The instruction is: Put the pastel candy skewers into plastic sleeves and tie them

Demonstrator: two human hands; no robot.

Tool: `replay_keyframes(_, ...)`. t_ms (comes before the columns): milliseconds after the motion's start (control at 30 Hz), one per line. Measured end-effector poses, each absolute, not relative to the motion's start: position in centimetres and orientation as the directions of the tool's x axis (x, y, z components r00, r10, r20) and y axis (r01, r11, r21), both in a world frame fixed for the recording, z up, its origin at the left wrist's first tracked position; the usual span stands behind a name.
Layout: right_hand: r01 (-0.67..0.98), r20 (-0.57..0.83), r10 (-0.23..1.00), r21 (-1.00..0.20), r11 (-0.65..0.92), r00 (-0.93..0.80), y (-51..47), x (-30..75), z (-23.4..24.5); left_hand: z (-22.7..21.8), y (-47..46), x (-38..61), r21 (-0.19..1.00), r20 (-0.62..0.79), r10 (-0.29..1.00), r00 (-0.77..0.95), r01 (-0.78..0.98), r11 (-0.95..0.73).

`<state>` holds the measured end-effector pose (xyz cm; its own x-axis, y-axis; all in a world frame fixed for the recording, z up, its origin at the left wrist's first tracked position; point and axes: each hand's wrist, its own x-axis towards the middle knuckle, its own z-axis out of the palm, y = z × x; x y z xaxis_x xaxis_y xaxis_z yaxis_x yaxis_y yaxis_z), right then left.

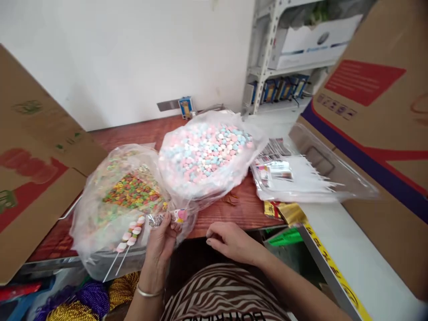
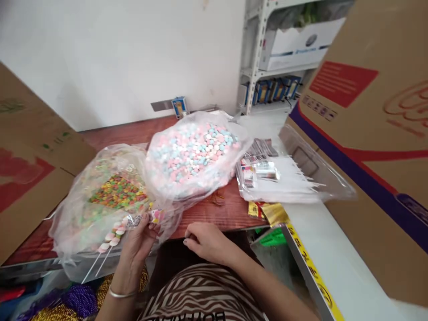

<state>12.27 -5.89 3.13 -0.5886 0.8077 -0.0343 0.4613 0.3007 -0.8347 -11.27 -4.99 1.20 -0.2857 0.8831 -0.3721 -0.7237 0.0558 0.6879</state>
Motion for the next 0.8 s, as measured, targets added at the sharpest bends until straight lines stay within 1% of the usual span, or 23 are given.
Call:
replay_keyframes(133,0.426,-0.033,0.715,-0.822,0.378,-0.698,-4.3,10.6,3.3,1.2,-6.0,-12.7,0.684,-0.355,0.845,-0.401,-0.727,-0.058)
replay_keyframes(300,0.396,-0.051,0.624,-0.813,0.428,-0.780,-2.8,9.1,2.5,0.6,-7.9,-15.2,0.675,-0.328,0.782,-0.530,-0.711,-0.199)
replay_keyframes(400,0.399,-0.088,0.570,-0.800,0.449,-0.817,-1.8,7.8,2.0,-0.4,-8.9,-17.1,0.672,-0.341,0.716,-0.609,-0.691,-0.268)
replay_keyframes(533,0.350,-0.072,0.479,-0.778,0.522,-0.875,-0.2,5.1,2.0,-1.4,-9.8,-19.8,0.674,-0.344,0.630,-0.696,-0.650,-0.351)
replay_keyframes(600,0.343,-0.071,0.443,-0.745,0.572,-0.894,0.9,3.2,2.3,-1.6,-10.2,-21.0,0.679,-0.330,0.601,-0.727,-0.626,-0.384)
replay_keyframes(733,0.416,-0.100,0.460,-0.625,0.660,-0.882,2.0,-1.0,2.7,-1.7,-10.9,-23.2,0.685,-0.341,0.555,-0.758,-0.605,-0.405)
replay_keyframes(800,0.417,-0.123,0.428,-0.568,0.709,-0.895,1.7,-2.8,3.0,-1.8,-11.4,-23.9,0.684,-0.355,0.547,-0.759,-0.609,-0.402)
